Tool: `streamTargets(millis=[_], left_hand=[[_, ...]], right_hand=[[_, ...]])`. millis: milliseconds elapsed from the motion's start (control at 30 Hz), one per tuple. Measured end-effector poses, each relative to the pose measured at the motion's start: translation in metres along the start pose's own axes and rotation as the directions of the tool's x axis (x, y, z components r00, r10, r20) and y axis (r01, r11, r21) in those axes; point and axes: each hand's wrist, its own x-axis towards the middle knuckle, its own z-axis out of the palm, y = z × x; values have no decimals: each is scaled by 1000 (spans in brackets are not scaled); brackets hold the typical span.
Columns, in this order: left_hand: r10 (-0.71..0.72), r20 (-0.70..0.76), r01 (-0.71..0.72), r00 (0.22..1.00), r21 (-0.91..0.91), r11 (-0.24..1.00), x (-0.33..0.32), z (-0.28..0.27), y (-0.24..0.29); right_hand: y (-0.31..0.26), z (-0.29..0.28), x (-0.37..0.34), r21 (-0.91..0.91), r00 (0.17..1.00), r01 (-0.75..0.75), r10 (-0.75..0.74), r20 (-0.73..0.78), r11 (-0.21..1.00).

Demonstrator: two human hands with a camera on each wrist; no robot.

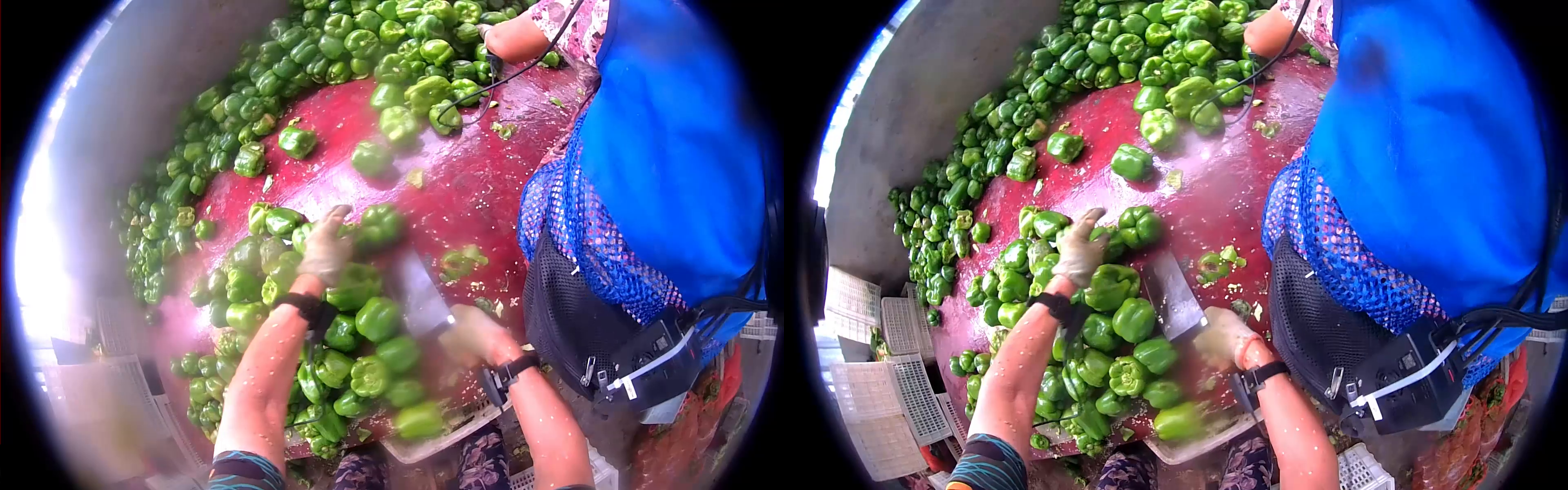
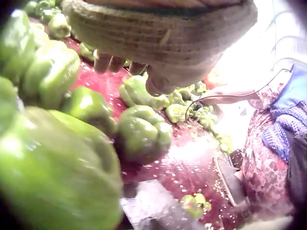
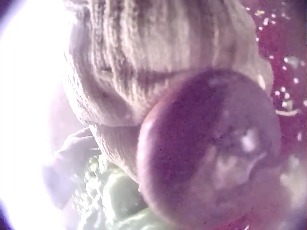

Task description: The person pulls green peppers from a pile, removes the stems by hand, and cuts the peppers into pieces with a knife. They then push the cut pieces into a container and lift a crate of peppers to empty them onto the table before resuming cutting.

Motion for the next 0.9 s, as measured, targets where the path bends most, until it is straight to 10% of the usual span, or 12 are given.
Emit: streamTargets(millis=[67, 133, 233, 500, 600, 667, 900], left_hand=[[-412, 203, 447, 888, -176, 877, 21, 20, 32], [-429, 188, 432, 884, 25, 901, 33, 45, 22], [-478, 306, 562, 823, -325, 760, 26, 54, 15], [-467, 301, 542, 832, -624, 563, 16, 51, 23], [-430, 350, 542, 832, -676, 499, 14, 35, 32], [-468, 358, 574, 808, -658, 488, 14, 35, 36], [-334, 141, 361, 932, -268, 893, 1, 42, 16]], right_hand=[[11, 9, -8, 129, 980, 132, -110, -164, 983], [12, 21, -19, 77, 927, 147, -110, -359, 986], [2, 37, -38, -157, 794, 33, -121, -596, 987], [-75, 33, -41, -623, 339, 211, -654, -676, 753], [-103, 27, -18, -693, 458, 76, -643, -614, 717], [-100, 15, 39, -702, 745, -114, -407, -528, 703], [-89, -2, 59, -585, 768, -49, -344, -540, 810]])
